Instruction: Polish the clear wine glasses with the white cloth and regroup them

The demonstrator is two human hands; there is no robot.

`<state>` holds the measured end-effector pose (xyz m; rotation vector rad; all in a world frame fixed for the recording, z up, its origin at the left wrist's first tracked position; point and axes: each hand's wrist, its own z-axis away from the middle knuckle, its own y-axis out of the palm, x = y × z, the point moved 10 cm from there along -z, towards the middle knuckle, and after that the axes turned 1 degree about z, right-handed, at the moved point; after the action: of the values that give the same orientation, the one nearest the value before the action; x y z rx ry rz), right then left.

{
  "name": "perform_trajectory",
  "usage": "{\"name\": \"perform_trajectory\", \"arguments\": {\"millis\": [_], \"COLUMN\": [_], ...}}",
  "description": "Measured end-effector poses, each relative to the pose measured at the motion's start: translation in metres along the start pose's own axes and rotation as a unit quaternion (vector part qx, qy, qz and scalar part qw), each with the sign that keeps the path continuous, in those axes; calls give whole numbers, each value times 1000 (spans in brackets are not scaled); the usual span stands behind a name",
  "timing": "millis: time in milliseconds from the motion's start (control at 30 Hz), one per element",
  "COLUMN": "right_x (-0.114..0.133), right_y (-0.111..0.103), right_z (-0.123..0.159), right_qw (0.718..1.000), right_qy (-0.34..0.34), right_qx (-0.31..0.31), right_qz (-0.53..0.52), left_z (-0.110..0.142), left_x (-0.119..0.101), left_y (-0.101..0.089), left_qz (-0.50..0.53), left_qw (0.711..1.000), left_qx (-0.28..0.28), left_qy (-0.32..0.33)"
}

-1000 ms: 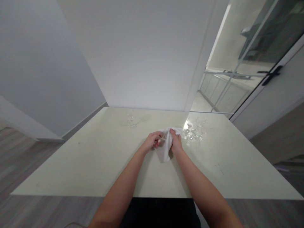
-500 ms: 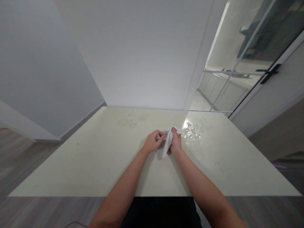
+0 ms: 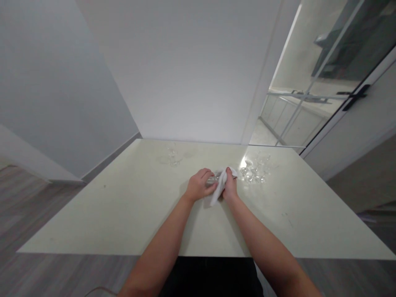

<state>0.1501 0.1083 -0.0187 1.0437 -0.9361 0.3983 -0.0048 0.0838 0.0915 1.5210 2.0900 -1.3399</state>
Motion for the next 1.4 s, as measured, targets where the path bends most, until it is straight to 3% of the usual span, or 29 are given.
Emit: {"name": "perform_trajectory", "arguments": {"millis": [67, 233, 300, 367, 433, 533, 633, 700, 800, 900, 967, 1033, 1100, 1167, 1233, 1300, 1400], "right_x": [4, 31, 35, 32, 23, 12, 19, 31, 45, 48, 47, 44, 42, 37, 32, 34, 43], "right_y": [-2, 16, 25, 23, 13, 1, 1, 8, 25, 34, 36, 36, 29, 17, 8, 11, 27], "right_z": [1, 14, 20, 20, 14, 7, 7, 11, 24, 35, 36, 33, 24, 14, 7, 7, 19], "right_qw": [1000, 980, 970, 974, 986, 996, 995, 986, 954, 926, 923, 931, 952, 974, 984, 979, 947], "right_qy": [-10, -115, -141, -133, -98, -56, -76, -118, -185, -222, -223, -209, -184, -143, -106, -109, -170], "right_qx": [-6, 73, 109, 100, 58, 10, 17, 51, 120, 153, 159, 156, 126, 78, 47, 65, 138], "right_qz": [11, 146, 168, 155, 122, 68, 68, 107, 202, 265, 272, 255, 211, 160, 135, 158, 237], "left_z": [0, -1, 1, 1, 0, 4, 4, 1, -3, 2, 4, 2, 0, 1, 3, 0, -2], "left_x": [-4, 49, 57, 45, 19, -17, -25, -12, 30, 73, 80, 67, 37, 5, -11, -5, 37], "left_y": [7, 6, 1, -7, -10, 0, 5, 1, -7, 4, 8, -6, -21, -21, -11, -8, -14], "left_qz": [-33, 21, 22, -14, -67, -134, -148, -117, -5, 145, 201, 192, 126, 41, -12, -18, 71], "left_qw": [999, 988, 984, 990, 996, 987, 983, 989, 993, 960, 942, 955, 980, 992, 994, 996, 984], "left_qx": [16, -29, -41, -53, -47, -10, -19, -51, -92, -62, -50, -90, -130, -116, -78, -77, -128], "left_qy": [20, -150, -171, -127, -39, 86, 111, 71, -74, -233, -264, -208, -88, 28, 80, 48, -106]}}
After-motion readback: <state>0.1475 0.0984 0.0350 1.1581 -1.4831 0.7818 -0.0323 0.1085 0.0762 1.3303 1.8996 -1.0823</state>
